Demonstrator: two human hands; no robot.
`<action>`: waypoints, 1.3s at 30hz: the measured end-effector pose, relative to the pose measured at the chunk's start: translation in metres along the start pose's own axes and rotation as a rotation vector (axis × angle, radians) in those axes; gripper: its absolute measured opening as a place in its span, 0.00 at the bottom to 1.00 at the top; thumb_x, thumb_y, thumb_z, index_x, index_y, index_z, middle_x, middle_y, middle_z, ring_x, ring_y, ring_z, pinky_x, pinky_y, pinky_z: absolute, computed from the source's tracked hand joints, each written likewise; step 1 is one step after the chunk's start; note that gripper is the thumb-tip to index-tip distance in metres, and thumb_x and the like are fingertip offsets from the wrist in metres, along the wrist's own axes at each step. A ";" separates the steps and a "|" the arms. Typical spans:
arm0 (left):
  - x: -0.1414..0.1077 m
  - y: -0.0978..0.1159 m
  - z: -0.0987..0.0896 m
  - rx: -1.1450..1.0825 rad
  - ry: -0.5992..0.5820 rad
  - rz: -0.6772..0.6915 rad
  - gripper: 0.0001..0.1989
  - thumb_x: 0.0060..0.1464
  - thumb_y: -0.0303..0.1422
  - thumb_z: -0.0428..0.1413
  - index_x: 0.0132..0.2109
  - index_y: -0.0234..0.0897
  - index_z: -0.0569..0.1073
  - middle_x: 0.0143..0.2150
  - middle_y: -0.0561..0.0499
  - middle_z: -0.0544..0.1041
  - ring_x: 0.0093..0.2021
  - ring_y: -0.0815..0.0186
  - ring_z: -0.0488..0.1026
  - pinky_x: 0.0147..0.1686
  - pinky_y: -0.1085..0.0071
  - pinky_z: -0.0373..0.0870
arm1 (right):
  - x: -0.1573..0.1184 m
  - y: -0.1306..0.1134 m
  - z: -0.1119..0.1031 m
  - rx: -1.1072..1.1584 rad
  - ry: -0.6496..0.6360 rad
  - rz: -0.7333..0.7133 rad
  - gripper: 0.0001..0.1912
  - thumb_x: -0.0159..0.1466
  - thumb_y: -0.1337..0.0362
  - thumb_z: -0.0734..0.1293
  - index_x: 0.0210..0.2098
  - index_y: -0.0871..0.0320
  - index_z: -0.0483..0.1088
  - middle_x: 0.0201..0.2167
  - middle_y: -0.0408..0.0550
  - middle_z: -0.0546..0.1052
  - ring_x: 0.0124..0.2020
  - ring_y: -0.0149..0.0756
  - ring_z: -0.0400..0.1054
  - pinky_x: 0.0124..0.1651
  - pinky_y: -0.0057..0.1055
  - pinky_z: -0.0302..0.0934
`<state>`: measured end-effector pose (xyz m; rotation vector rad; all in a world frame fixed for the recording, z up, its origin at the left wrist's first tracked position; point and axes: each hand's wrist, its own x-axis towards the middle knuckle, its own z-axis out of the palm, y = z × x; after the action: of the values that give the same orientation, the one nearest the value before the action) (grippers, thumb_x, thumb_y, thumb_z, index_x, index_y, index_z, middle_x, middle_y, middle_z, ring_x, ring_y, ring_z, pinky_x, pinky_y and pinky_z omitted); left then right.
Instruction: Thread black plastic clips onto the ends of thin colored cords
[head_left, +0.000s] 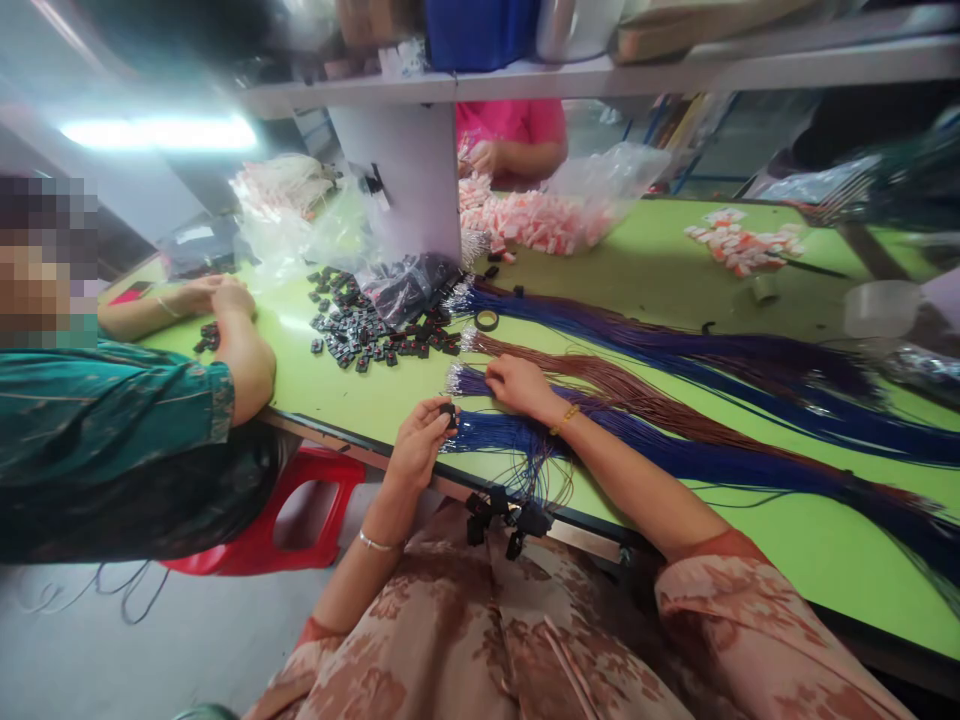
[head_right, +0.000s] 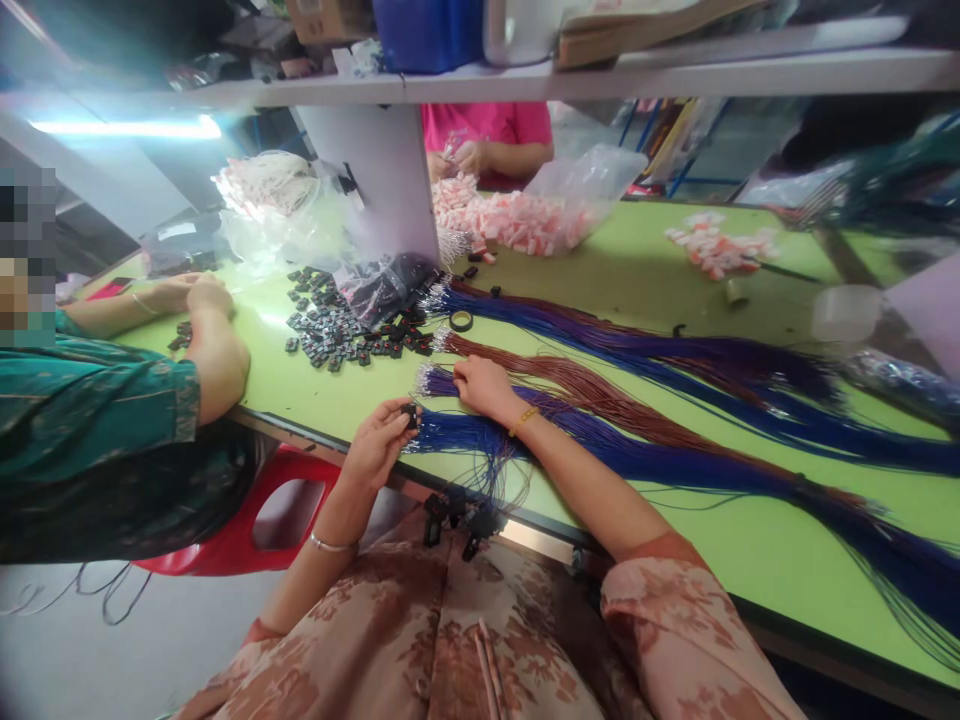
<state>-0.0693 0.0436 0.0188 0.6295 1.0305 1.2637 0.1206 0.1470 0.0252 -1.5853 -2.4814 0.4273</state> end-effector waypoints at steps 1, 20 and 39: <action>0.001 0.000 0.000 -0.004 -0.004 -0.004 0.18 0.42 0.31 0.67 0.42 0.34 0.74 0.38 0.49 0.78 0.34 0.72 0.74 0.34 0.78 0.72 | -0.001 0.001 0.000 0.004 0.008 -0.015 0.12 0.67 0.63 0.60 0.39 0.58 0.74 0.40 0.52 0.75 0.42 0.38 0.68 0.42 0.30 0.55; 0.008 -0.006 0.005 -0.146 -0.002 0.002 0.15 0.45 0.28 0.64 0.43 0.35 0.75 0.40 0.49 0.77 0.36 0.71 0.73 0.37 0.75 0.70 | -0.024 -0.038 -0.004 0.696 0.100 -0.243 0.05 0.56 0.65 0.64 0.27 0.60 0.69 0.20 0.38 0.67 0.22 0.26 0.56 0.27 0.23 0.47; 0.007 -0.010 0.011 -0.150 -0.087 -0.004 0.16 0.47 0.29 0.64 0.45 0.35 0.73 0.42 0.47 0.77 0.40 0.69 0.74 0.42 0.72 0.69 | -0.045 -0.044 -0.006 0.525 0.178 -0.155 0.07 0.53 0.64 0.65 0.21 0.58 0.64 0.18 0.39 0.65 0.20 0.26 0.53 0.26 0.26 0.44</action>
<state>-0.0554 0.0500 0.0132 0.5614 0.8564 1.2859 0.1030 0.0897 0.0460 -1.1586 -2.1049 0.7942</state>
